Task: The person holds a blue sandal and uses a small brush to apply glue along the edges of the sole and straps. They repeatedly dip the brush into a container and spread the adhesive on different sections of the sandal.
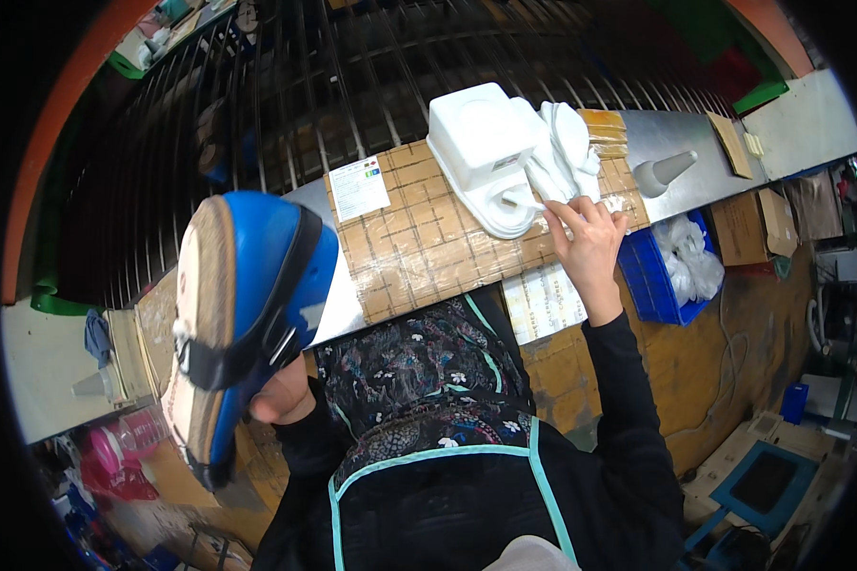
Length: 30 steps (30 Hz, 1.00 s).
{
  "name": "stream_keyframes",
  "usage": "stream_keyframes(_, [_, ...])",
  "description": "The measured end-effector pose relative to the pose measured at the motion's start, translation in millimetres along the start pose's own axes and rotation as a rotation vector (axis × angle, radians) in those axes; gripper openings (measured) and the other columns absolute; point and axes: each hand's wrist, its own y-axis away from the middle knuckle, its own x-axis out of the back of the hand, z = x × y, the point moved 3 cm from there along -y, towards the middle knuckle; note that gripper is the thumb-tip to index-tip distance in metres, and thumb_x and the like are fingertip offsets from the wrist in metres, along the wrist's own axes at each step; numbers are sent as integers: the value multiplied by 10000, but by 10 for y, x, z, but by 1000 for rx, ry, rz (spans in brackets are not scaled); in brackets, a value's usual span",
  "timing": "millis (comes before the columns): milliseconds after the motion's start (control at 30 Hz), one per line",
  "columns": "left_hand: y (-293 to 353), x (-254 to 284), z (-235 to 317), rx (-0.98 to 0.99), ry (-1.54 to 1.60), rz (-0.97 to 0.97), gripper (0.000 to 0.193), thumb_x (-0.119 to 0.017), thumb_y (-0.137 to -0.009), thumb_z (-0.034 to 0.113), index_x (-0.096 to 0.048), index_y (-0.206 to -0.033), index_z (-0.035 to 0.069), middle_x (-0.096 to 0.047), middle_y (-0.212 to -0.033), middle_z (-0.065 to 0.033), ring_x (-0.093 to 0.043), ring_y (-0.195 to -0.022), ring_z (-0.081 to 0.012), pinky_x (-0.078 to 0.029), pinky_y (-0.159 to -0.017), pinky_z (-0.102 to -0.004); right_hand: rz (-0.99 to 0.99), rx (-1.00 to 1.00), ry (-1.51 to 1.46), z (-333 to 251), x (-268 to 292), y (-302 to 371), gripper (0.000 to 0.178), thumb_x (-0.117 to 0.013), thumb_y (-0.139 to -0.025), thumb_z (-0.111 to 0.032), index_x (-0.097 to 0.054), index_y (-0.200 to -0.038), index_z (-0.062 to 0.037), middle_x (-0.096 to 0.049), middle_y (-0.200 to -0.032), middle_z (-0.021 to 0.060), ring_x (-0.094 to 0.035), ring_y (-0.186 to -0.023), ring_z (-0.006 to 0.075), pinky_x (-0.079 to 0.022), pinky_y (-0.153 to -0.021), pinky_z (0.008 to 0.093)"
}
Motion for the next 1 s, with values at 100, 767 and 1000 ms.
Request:
stream_keyframes(100, [29, -61, -63, -36, -17, 18, 1169, -826, -617, 573, -238, -1478, 46, -340, -1474, -163, -394, -1333, -320, -344, -1106, -489, -11, 58, 49, -27, -38, -14, 84, -736, -789, -205, -736, -872, -195, -597, -775, -17, -534, -721, 173, -306, -738, 369])
stream_keyframes(767, [-151, -454, 80, -329, -834, 4, 789, -747, -809, 204, -302, -1444, 62, -484, -1361, -178, -548, -1195, -274, -473, -1016, -399, -312, -549, -716, 419, -250, 142, 214, -657, -903, -239, -724, -880, -37, -642, -643, 60, -557, -571, 138, -362, -568, 250])
stream_keyframes(1000, [-10, -514, -559, -279, -112, -101, 463, -558, -948, 143, -444, -1384, 41, -381, -1468, -227, -393, -1362, -323, -457, -1045, -420, -549, -838, -1154, 437, -263, 361, 211, -683, -904, -211, -697, -991, -20, -661, -745, 15, -574, -736, 64, -424, -682, 212])
